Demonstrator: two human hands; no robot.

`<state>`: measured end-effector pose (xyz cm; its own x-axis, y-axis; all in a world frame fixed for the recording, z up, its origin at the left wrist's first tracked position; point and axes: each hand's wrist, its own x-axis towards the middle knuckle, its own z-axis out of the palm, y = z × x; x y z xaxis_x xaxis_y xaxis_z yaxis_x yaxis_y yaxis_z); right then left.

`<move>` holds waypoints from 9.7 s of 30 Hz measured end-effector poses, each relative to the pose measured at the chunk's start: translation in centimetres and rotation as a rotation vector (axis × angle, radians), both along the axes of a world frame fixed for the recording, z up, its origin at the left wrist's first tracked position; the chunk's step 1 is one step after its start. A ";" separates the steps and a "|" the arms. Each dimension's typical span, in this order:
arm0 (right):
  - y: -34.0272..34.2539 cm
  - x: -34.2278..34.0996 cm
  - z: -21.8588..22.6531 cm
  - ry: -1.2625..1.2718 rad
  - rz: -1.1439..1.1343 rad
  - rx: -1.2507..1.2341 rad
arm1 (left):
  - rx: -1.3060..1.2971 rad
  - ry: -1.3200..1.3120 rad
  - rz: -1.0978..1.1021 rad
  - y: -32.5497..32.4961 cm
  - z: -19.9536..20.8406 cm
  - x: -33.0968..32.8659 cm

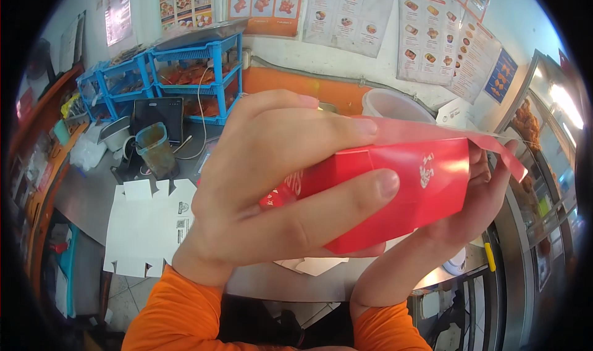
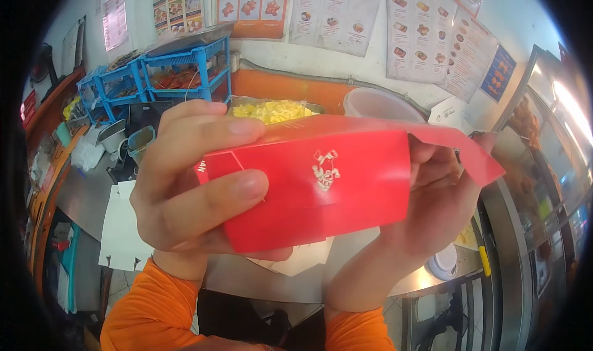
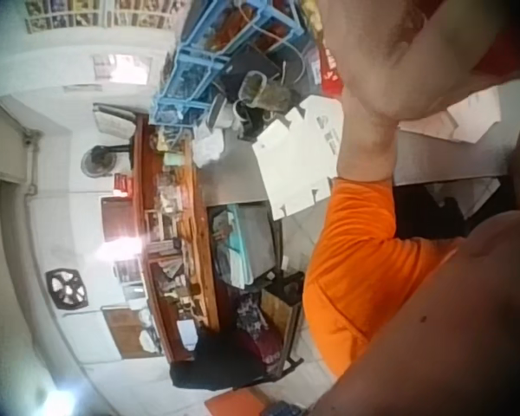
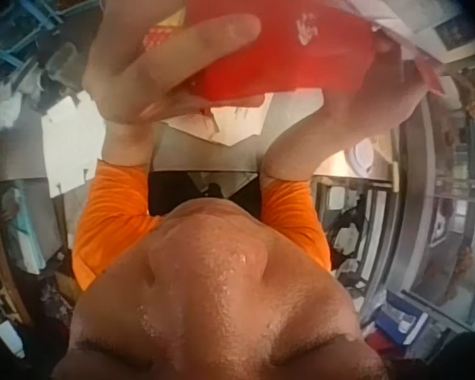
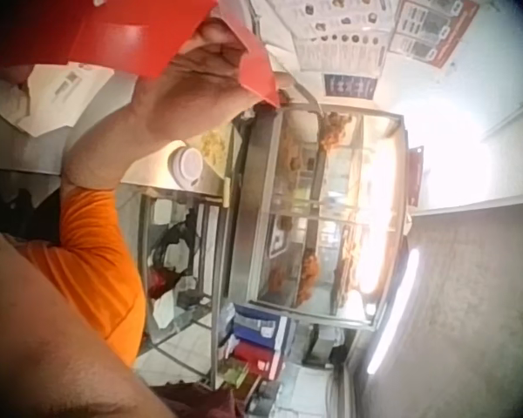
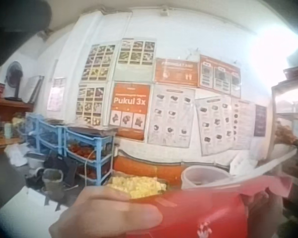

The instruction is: The person folds cardboard food boxes into shape by hand and stacks them on a kitchen counter.

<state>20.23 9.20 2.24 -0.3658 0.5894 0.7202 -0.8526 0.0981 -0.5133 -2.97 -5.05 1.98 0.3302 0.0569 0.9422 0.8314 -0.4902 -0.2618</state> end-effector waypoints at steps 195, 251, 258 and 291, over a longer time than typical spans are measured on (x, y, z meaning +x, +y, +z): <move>-0.9 -6.0 0.0 -0.442 -1.240 0.784 | -0.523 -0.484 -0.312 1.4 -0.1 -2.6; -0.7 -6.8 -0.9 -0.487 -0.754 0.435 | -0.475 -0.741 -0.278 1.9 -0.1 0.2; -1.7 -6.6 -0.4 -0.568 -0.644 0.304 | -0.233 -0.367 -0.198 3.1 -0.5 -1.2; -2.0 -7.6 -1.1 -0.553 -0.632 0.395 | 0.009 -0.249 0.011 4.0 -1.2 -1.2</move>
